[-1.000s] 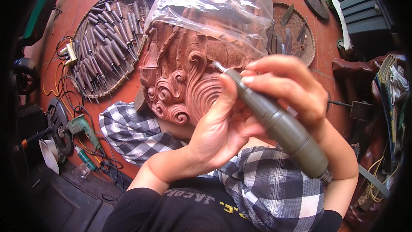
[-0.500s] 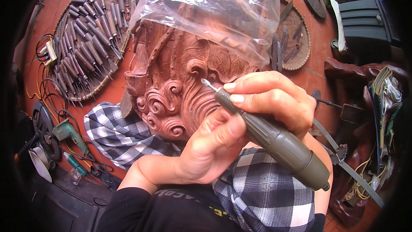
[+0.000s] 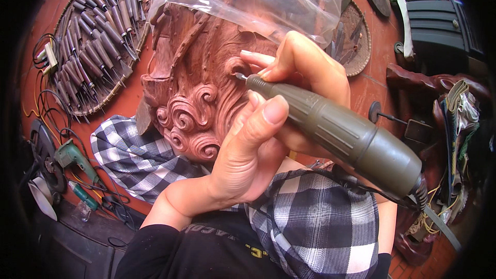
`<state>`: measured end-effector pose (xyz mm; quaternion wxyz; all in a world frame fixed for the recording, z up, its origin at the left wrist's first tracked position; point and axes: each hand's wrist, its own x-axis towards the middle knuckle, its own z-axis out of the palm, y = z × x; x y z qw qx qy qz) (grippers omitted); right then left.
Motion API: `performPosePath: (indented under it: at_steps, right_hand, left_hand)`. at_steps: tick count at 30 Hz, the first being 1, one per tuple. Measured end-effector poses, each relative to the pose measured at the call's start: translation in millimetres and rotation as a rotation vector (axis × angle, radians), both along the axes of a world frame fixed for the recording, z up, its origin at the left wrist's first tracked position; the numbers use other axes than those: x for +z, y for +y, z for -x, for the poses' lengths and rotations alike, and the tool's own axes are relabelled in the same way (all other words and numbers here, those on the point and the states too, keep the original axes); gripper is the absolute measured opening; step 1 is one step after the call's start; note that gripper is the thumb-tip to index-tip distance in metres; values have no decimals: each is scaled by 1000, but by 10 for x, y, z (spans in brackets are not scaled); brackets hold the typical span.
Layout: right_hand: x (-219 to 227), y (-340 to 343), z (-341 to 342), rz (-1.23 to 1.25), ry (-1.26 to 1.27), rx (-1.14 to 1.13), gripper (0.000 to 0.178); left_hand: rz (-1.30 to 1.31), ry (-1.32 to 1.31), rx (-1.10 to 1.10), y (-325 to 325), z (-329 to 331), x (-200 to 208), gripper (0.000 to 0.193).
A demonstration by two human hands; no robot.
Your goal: The person carves a large reddish-brown wooden block with swirling patterns. They use a chisel and mallet to shape the surface, then switch to a rotary tool to refine the details of the carved design.
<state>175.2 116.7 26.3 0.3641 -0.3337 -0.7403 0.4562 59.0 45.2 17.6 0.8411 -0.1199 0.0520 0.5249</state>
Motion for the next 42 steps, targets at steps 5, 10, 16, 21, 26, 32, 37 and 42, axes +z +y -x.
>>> performPosePath:
  at_steps: [5,10,16,21,26,32,37,42]
  right_hand:
    - [77,20,27,87,-52,69,21]
    - [93,10,36,63,-128,41,21]
    - [150,34,60,78,-188,38,22]
    - [92,28,31,88,-121,34,22]
    - [95,-12,61,92,-93,6,22]
    - [117,16,80,105,-139,-12,21]
    - [156,23,106,136,-145,-38,20]
    - [219,35,164,156,-205,-18,20]
  left_hand:
    - [48,-46,29,15,0,23,32]
    - [34,-28,26,1,15,6,30]
    - [26,-62,52,36,21,9,24]
    - [4,-38,39,43,10,-22,22]
    - [2,-11,27,28,26,-7,21]
    - [35,-15,41,56,10,-17,21]
    - [29,-50,35,85,15,16,20]
    - [34,-51,55,61,38,8,18]
